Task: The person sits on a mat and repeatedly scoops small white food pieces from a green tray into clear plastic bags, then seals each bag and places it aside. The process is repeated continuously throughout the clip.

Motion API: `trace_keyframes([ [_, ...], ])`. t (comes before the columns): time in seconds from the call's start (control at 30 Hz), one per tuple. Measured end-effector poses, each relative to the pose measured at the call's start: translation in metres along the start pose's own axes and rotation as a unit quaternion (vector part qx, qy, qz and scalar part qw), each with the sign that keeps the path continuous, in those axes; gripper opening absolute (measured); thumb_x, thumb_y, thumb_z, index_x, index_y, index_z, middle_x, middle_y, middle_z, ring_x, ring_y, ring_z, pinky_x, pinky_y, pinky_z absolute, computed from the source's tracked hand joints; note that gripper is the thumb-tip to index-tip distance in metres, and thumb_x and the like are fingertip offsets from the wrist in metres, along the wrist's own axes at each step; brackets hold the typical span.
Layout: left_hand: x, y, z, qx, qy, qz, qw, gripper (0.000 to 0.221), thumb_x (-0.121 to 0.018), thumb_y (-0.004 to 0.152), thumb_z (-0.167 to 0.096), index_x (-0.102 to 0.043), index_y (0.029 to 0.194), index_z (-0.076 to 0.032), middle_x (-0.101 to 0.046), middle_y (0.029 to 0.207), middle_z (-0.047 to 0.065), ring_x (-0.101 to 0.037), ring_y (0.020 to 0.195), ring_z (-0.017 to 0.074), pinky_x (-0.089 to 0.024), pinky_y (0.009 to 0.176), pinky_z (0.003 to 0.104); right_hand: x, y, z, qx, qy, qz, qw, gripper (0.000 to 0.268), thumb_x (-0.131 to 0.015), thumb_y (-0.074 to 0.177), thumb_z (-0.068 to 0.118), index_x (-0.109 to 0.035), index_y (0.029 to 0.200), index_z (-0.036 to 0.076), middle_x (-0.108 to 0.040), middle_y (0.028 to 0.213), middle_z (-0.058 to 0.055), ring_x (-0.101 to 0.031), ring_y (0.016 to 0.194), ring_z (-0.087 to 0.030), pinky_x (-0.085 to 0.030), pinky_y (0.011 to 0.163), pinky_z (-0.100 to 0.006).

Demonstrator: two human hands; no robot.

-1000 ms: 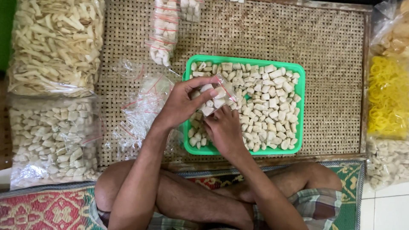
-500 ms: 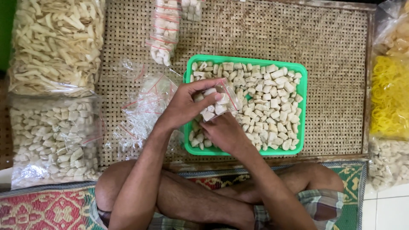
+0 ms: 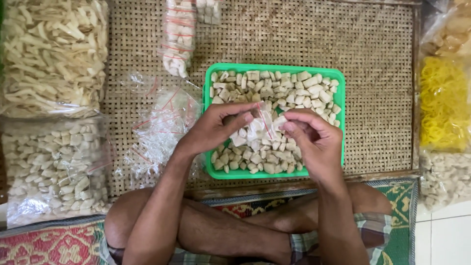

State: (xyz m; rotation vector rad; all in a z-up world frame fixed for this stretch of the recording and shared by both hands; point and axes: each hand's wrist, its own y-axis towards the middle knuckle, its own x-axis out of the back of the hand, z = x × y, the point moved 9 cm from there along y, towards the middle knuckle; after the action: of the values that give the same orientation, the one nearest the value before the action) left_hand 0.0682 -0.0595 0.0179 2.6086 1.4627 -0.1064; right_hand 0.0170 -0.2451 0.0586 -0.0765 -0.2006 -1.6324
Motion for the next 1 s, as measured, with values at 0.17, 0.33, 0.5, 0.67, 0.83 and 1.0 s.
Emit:
trace_keyframes([
  [0.17, -0.008, 0.0, -0.005, -0.01, 0.003, 0.023, 1.0, 0.033, -0.066, 0.102, -0.015, -0.066, 0.133, -0.004, -0.071, 0.128, 0.02, -0.065, 0.117, 0.0253, -0.054, 0.099, 0.042, -0.01, 0.006, 0.008, 0.013, -0.055, -0.001, 0.998, 0.014, -0.074, 0.091, -0.008, -0.075, 0.106, -0.007, -0.072, 0.097, -0.016, -0.068, 0.081, -0.018, -0.059, 0.075, -0.031],
  [0.33, -0.013, 0.001, -0.004, -0.013, -0.008, 0.044, 0.999, 0.032, -0.062, 0.104, -0.013, -0.065, 0.135, -0.006, -0.071, 0.127, 0.02, -0.066, 0.116, 0.0242, -0.054, 0.1, 0.042, -0.007, 0.003, -0.003, -0.004, -0.076, -0.022, 0.997, 0.013, -0.078, 0.092, -0.002, -0.077, 0.105, 0.0, -0.073, 0.094, -0.01, -0.056, 0.076, -0.01, -0.053, 0.073, -0.025],
  [0.5, -0.017, 0.003, -0.001, -0.016, -0.024, 0.047, 0.998, 0.032, -0.056, 0.106, -0.007, -0.064, 0.137, -0.009, -0.077, 0.107, 0.02, -0.063, 0.073, 0.0096, -0.052, 0.068, 0.028, -0.004, 0.002, -0.019, -0.038, 0.0, -0.027, 0.999, 0.01, -0.074, 0.093, -0.003, -0.076, 0.103, -0.003, -0.073, 0.094, -0.012, -0.06, 0.084, -0.01, -0.055, 0.077, -0.027],
  [0.67, -0.019, 0.002, 0.003, -0.014, -0.004, 0.048, 0.999, 0.031, -0.059, 0.105, -0.016, -0.066, 0.133, -0.005, -0.075, 0.118, 0.019, -0.07, 0.106, 0.0221, -0.055, 0.092, 0.04, -0.007, 0.002, -0.015, -0.021, -0.011, -0.042, 0.999, 0.01, -0.074, 0.094, -0.004, -0.075, 0.104, -0.003, -0.074, 0.094, -0.014, -0.062, 0.082, -0.012, -0.054, 0.076, -0.028],
  [0.83, -0.018, 0.005, 0.007, -0.016, 0.014, 0.019, 1.0, 0.034, -0.074, 0.097, -0.017, -0.069, 0.127, -0.003, -0.074, 0.119, 0.018, -0.07, 0.11, 0.0261, -0.054, 0.096, 0.043, -0.011, 0.0, -0.016, -0.035, -0.028, -0.033, 0.998, 0.01, -0.074, 0.093, -0.002, -0.075, 0.103, -0.002, -0.074, 0.091, -0.016, -0.063, 0.078, -0.016, -0.053, 0.076, -0.031],
  [1.0, -0.024, 0.005, 0.01, -0.034, 0.046, 0.01, 0.998, 0.033, -0.078, 0.093, -0.014, -0.072, 0.124, -0.005, -0.076, 0.114, 0.016, -0.072, 0.104, 0.0232, -0.056, 0.091, 0.039, -0.016, -0.008, -0.042, -0.049, 0.029, -0.084, 0.995, 0.011, -0.078, 0.091, 0.001, -0.076, 0.102, -0.001, -0.075, 0.091, -0.009, -0.059, 0.079, -0.009, -0.051, 0.076, -0.026],
])
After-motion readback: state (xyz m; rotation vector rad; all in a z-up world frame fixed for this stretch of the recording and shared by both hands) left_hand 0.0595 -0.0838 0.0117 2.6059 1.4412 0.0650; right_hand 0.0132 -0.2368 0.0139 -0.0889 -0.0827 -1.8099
